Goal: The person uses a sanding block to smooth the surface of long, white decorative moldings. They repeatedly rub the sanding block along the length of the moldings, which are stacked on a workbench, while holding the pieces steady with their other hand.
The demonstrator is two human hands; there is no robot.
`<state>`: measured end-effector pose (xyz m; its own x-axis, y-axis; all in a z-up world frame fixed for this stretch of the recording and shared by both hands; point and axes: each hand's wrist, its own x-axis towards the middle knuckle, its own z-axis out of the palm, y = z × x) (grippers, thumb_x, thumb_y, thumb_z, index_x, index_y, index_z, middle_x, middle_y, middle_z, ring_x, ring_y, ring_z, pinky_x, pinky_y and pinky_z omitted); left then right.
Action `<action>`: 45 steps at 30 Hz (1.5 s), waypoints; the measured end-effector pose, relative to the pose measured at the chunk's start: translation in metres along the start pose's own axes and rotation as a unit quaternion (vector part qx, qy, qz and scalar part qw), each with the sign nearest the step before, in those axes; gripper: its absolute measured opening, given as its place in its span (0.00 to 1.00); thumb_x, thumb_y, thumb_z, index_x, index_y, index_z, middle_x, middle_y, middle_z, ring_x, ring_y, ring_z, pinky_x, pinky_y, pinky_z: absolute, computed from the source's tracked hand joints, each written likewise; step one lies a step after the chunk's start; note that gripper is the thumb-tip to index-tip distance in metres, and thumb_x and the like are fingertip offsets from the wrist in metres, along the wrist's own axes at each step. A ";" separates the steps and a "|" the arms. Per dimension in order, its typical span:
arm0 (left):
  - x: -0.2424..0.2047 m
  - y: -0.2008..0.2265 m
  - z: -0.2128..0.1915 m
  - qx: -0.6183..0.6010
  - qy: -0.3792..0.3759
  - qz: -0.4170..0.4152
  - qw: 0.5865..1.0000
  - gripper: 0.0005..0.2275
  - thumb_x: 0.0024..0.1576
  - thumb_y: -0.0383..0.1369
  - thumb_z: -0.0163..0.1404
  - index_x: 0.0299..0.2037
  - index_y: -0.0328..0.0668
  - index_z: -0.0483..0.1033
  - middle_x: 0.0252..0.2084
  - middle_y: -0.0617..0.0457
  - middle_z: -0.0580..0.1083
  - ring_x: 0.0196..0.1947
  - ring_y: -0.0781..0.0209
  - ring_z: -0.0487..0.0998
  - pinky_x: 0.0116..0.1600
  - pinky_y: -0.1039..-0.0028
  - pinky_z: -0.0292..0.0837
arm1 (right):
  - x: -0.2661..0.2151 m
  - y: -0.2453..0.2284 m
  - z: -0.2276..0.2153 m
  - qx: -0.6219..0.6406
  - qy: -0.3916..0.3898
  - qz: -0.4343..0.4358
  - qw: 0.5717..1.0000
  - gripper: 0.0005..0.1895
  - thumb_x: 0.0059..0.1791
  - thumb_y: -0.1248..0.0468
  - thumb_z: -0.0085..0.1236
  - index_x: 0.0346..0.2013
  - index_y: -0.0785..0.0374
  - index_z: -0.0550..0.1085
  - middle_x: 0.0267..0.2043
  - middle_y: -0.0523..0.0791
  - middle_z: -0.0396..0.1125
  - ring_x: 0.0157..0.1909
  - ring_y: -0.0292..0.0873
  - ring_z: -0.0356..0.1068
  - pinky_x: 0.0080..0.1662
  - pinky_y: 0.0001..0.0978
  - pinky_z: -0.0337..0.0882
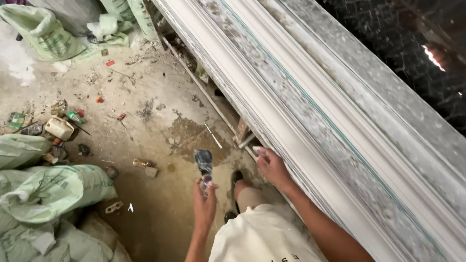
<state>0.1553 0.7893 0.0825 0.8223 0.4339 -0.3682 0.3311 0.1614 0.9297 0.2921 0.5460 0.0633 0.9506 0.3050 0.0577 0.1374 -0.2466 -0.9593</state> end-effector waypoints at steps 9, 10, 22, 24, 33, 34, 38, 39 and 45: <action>0.207 0.091 0.044 0.105 -0.073 0.048 0.991 0.16 0.65 0.38 0.45 0.57 0.36 0.68 0.36 0.52 0.82 0.25 0.69 0.71 0.30 0.76 0.67 | 0.200 0.082 0.018 -0.099 -0.048 0.154 0.982 0.20 0.62 0.54 0.52 0.51 0.70 0.80 0.25 0.52 0.64 0.31 0.36 0.58 0.34 0.33 0.66; 0.244 0.105 0.050 0.109 -0.077 0.054 0.990 0.16 0.65 0.38 0.45 0.57 0.36 0.68 0.36 0.52 0.82 0.25 0.69 0.71 0.30 0.76 0.67 | 0.235 0.079 0.019 -0.096 -0.041 0.152 0.983 0.20 0.62 0.54 0.52 0.51 0.70 0.80 0.25 0.52 0.64 0.31 0.36 0.58 0.34 0.33 0.66; 0.482 0.263 0.161 0.084 -0.197 0.032 0.976 0.15 0.64 0.35 0.50 0.48 0.27 0.66 0.29 0.46 0.78 0.26 0.63 0.72 0.27 0.71 0.67 | 0.464 -0.065 0.038 -0.113 -0.088 -0.026 0.989 0.42 0.51 0.57 0.58 0.73 0.67 0.49 0.61 0.57 0.65 0.61 0.51 0.69 0.56 0.43 0.71; 0.520 0.274 0.178 0.073 -0.282 0.106 0.951 0.15 0.68 0.38 0.46 0.50 0.29 0.72 0.31 0.48 0.78 0.30 0.66 0.79 0.36 0.74 0.78 | 0.502 -0.076 0.034 -0.032 -0.026 0.246 0.968 0.37 0.49 0.59 0.51 0.74 0.59 0.57 0.51 0.55 0.74 0.52 0.53 0.77 0.53 0.42 0.75; 0.766 0.375 0.277 0.365 -0.284 0.455 0.761 0.25 0.61 0.30 0.48 0.68 0.25 0.61 0.65 0.24 0.63 0.61 0.29 0.66 0.64 0.49 0.64 | 0.697 -0.020 -0.033 -0.193 0.182 0.179 0.947 0.25 0.53 0.58 0.57 0.64 0.62 0.69 0.60 0.56 0.70 0.62 0.55 0.71 0.60 0.41 0.67; 0.797 0.382 0.296 0.362 -0.297 0.453 0.758 0.25 0.61 0.30 0.48 0.68 0.25 0.61 0.65 0.24 0.63 0.61 0.29 0.66 0.64 0.49 0.64 | 0.731 -0.019 -0.042 -0.194 0.190 0.189 0.944 0.25 0.53 0.58 0.57 0.64 0.62 0.69 0.60 0.56 0.70 0.62 0.55 0.71 0.60 0.41 0.67; 0.885 0.371 0.374 0.443 -0.295 0.559 0.636 0.25 0.55 0.29 0.48 0.66 0.43 0.67 0.69 0.31 0.61 0.67 0.34 0.64 0.65 0.47 0.61 | 0.824 -0.001 -0.092 -0.325 0.134 0.270 0.896 0.25 0.50 0.55 0.58 0.62 0.53 0.72 0.53 0.51 0.74 0.50 0.58 0.73 0.50 0.47 0.72; 0.902 0.359 0.390 0.466 -0.286 0.582 0.602 0.23 0.55 0.31 0.48 0.63 0.43 0.70 0.68 0.33 0.64 0.68 0.37 0.65 0.67 0.45 0.60 | 0.839 0.007 -0.103 -0.358 0.109 0.273 0.886 0.24 0.51 0.54 0.58 0.62 0.54 0.72 0.52 0.51 0.74 0.49 0.58 0.74 0.50 0.49 0.72; 0.894 0.306 0.450 0.443 -0.392 0.558 0.582 0.12 0.56 0.33 0.48 0.46 0.38 0.80 0.45 0.46 0.78 0.51 0.50 0.75 0.59 0.46 0.66 | 0.840 -0.003 -0.176 -0.315 -0.065 0.397 0.860 0.25 0.48 0.55 0.58 0.60 0.46 0.73 0.48 0.46 0.77 0.41 0.50 0.78 0.48 0.44 0.75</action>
<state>1.2000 0.8275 0.0334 0.5972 -0.7634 0.2461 -0.7889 -0.5038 0.3518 1.1392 0.6413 0.1632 0.7810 -0.0984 -0.6168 -0.3776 -0.8610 -0.3408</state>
